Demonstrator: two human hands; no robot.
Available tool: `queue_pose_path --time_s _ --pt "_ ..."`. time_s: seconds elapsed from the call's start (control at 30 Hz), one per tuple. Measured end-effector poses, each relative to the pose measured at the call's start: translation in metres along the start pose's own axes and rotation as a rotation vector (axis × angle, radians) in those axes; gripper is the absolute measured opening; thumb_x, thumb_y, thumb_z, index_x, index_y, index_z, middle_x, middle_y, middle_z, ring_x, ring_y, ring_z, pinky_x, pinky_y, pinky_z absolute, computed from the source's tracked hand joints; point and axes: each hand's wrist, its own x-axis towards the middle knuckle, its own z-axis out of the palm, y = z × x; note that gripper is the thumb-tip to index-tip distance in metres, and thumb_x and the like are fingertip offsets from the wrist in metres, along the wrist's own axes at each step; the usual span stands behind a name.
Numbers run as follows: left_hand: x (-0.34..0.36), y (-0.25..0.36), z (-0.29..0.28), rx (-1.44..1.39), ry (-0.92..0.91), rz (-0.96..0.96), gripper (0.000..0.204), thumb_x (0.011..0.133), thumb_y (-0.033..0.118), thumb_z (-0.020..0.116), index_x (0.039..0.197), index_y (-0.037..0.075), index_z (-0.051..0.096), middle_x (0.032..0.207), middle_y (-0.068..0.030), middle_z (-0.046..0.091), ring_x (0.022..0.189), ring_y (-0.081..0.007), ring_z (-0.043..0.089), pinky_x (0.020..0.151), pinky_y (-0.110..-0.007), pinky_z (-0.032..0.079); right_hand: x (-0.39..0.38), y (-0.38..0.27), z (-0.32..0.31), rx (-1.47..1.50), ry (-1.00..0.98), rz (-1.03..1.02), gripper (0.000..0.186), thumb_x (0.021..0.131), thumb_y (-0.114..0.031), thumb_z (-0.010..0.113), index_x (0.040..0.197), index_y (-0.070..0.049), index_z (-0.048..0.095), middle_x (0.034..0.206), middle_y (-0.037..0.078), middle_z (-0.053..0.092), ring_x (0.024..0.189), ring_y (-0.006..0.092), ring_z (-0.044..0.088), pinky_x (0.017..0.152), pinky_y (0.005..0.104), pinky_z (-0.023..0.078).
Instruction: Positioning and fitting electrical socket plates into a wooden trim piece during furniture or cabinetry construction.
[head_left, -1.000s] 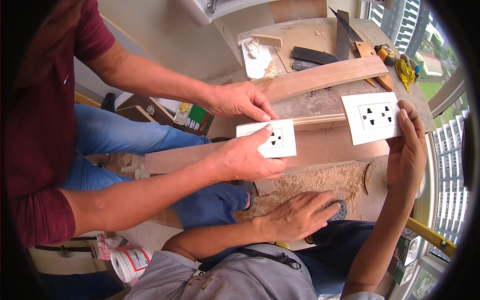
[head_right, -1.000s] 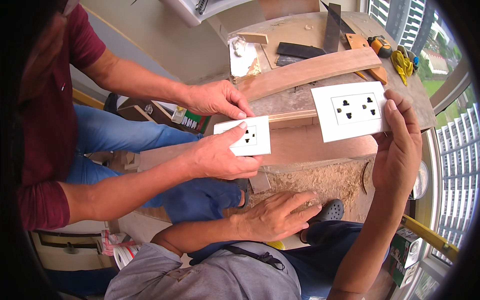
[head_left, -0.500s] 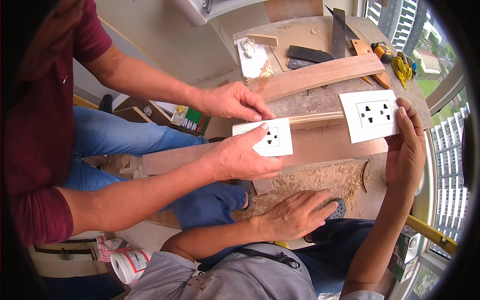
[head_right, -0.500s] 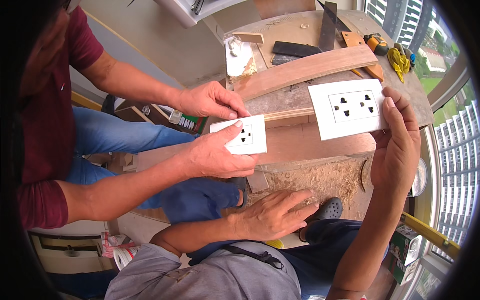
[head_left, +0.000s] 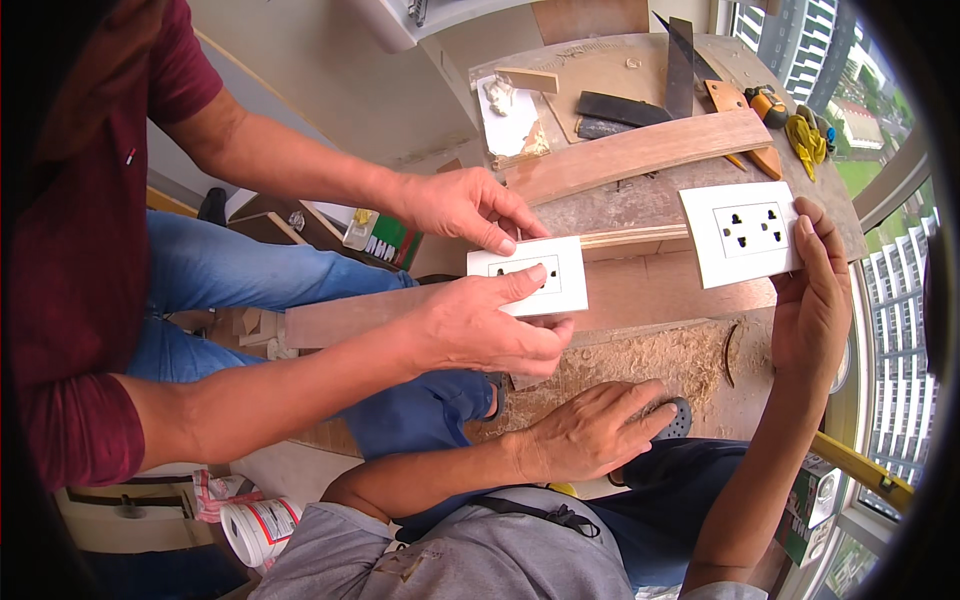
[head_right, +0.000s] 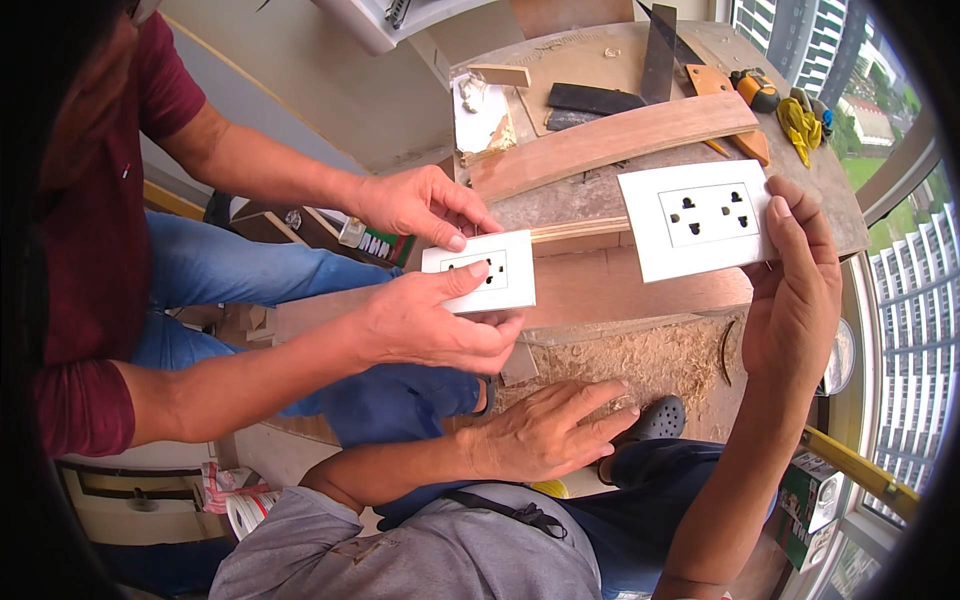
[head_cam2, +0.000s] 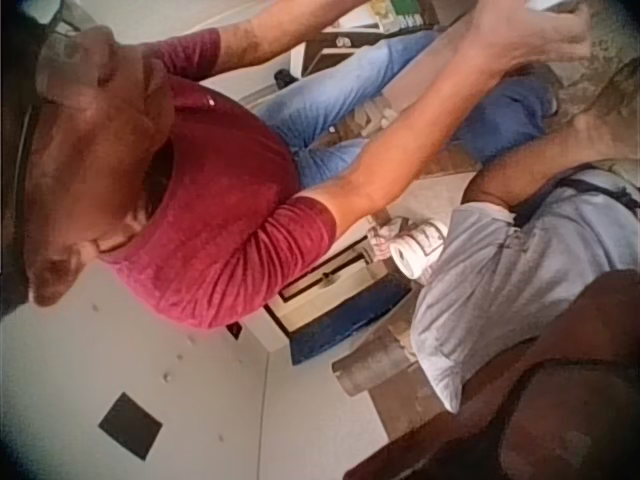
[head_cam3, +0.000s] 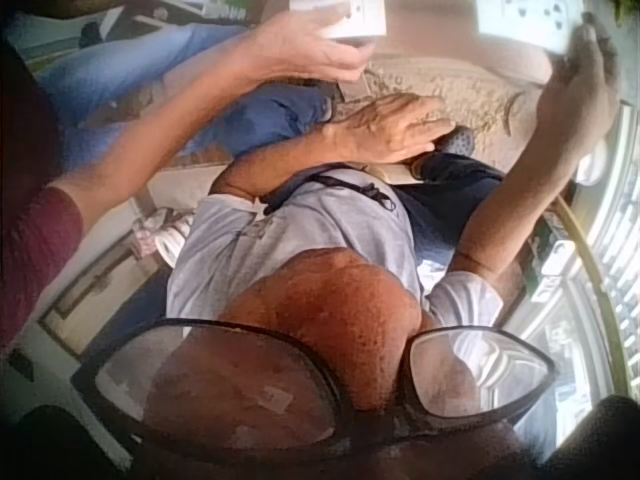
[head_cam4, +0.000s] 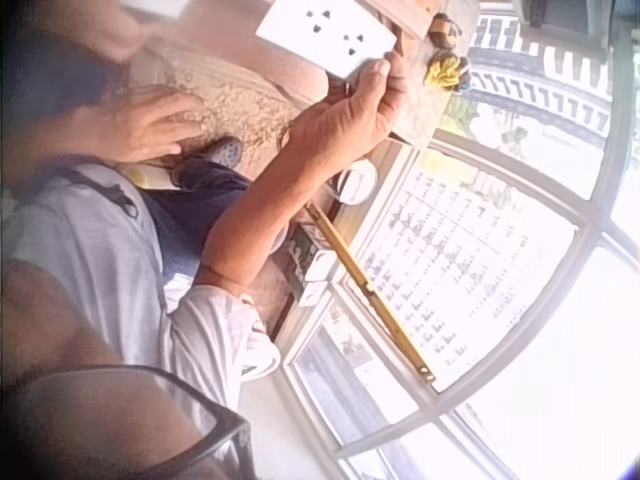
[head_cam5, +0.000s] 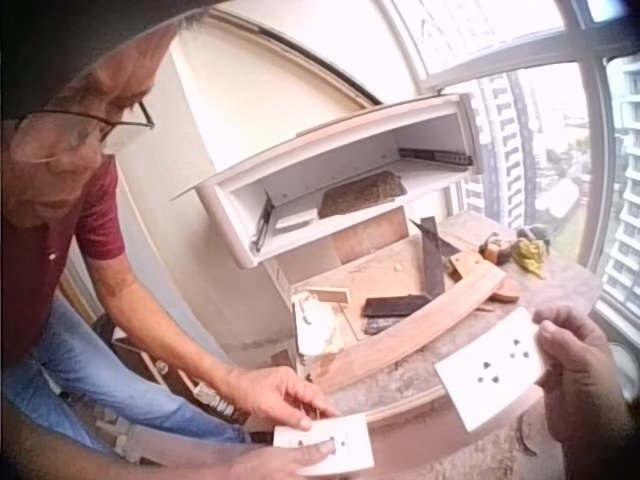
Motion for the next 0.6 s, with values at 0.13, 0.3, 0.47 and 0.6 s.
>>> queue_pose_path --time_s 0.13,0.3,0.47,0.6 --pt "-0.0003 -0.0004 0.0001 -0.009 0.0 0.001 0.053 0.087 0.015 0.078 0.136 0.0 0.061 0.137 -0.0208 0.053 0.105 -0.034 0.064 0.091 -0.043 0.056 0.0002 -0.0004 -0.0002 -0.003 0.015 0.0 0.026 0.103 -0.014 0.064 0.126 -0.001 0.067 0.11 0.005 0.073 0.096 0.0101 0.072 0.083 0.0259 0.061" --pt "-0.0002 0.0001 0.0005 -0.014 0.012 0.0 0.052 0.087 0.015 0.078 0.134 -0.001 0.062 0.136 -0.0208 0.053 0.104 -0.0342 0.064 0.091 -0.043 0.056 0.0 -0.0009 -0.0014 -0.001 -0.005 0.002 0.026 0.103 -0.014 0.065 0.126 -0.001 0.067 0.111 0.006 0.073 0.097 0.0109 0.072 0.084 0.0266 0.061" --pt "-0.0009 -0.0002 0.0005 -0.01 0.016 0.002 0.051 0.087 0.014 0.078 0.133 -0.001 0.062 0.135 -0.0208 0.053 0.104 -0.0341 0.064 0.09 -0.043 0.056 0.0006 -0.0002 0.0002 0.013 -0.004 -0.001 0.027 0.103 -0.014 0.065 0.127 -0.001 0.066 0.112 0.007 0.073 0.098 0.0117 0.073 0.084 0.0274 0.062" --pt "0.0002 -0.0004 0.0015 -0.015 0.01 0.0 0.052 0.087 0.015 0.077 0.134 -0.001 0.062 0.135 -0.0199 0.052 0.104 -0.0337 0.064 0.091 -0.043 0.056 0.0007 0.0001 -0.002 -0.002 0.003 -0.002 0.027 0.103 -0.014 0.065 0.127 -0.001 0.066 0.111 0.008 0.074 0.097 0.0116 0.073 0.083 0.0272 0.062"
